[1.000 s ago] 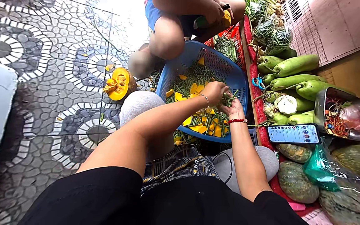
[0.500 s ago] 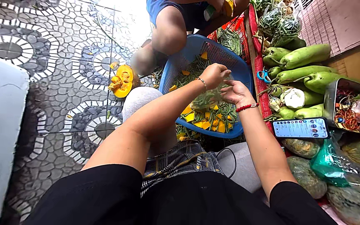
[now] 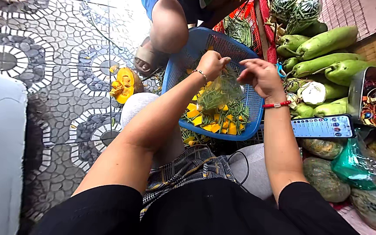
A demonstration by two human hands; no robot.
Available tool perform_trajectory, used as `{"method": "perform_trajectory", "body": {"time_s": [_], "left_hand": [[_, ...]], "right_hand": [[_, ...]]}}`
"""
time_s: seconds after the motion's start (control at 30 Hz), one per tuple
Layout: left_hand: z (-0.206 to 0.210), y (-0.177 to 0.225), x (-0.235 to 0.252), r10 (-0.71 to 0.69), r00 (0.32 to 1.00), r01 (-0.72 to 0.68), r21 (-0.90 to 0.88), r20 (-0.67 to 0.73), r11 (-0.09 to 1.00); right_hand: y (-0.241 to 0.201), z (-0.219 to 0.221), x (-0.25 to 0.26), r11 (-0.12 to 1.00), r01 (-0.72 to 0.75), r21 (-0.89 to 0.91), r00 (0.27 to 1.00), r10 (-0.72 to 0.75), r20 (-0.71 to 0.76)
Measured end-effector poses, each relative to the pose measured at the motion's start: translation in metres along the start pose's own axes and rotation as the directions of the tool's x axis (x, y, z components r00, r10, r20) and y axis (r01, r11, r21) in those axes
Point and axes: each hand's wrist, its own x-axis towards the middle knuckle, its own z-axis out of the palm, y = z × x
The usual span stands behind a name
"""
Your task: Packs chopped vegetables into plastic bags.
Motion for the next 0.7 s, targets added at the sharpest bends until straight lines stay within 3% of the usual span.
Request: {"method": "perform_trajectory", "body": {"time_s": [0.03, 0.1, 0.17, 0.27, 0.4, 0.5, 0.63, 0.7], "left_hand": [[-0.001, 0.000, 0.001, -0.052, 0.999, 0.052, -0.056, 0.006, 0.997], [-0.001, -0.001, 0.003, -0.118, 0.992, 0.122, -0.147, 0.032, 0.982], [-0.002, -0.002, 0.007, -0.143, 0.987, 0.151, -0.118, 0.071, 0.981], [-0.007, 0.007, 0.010, -0.188, 0.966, 0.171, 0.109, 0.176, 0.979], [-0.011, 0.014, 0.015, -0.192, 0.962, 0.138, 0.262, 0.195, 0.955], [-0.013, 0.016, 0.018, -0.182, 0.966, 0.122, 0.300, 0.183, 0.946], [-0.013, 0.017, 0.019, -0.171, 0.966, 0.097, 0.339, 0.193, 0.936], [-0.013, 0.019, 0.018, -0.169, 0.965, 0.094, 0.341, 0.199, 0.935]], "right_hand": [[0.016, -0.009, 0.004, 0.994, -0.025, 0.103, 0.984, 0.042, -0.171], [0.064, -0.028, 0.008, 0.972, -0.228, 0.059, 0.893, 0.233, -0.385], [0.120, -0.042, 0.008, 0.853, -0.513, -0.101, 0.794, 0.426, -0.434], [0.186, -0.046, -0.001, 0.647, -0.679, -0.348, 0.728, 0.533, -0.431], [0.211, -0.007, -0.002, 0.531, -0.707, -0.467, 0.704, 0.593, -0.392], [0.197, 0.024, 0.003, 0.507, -0.689, -0.517, 0.713, 0.603, -0.358], [0.171, 0.026, -0.003, 0.552, -0.524, -0.649, 0.797, 0.586, -0.146], [0.162, 0.025, -0.013, 0.544, -0.450, -0.708, 0.807, 0.588, -0.061]]}}
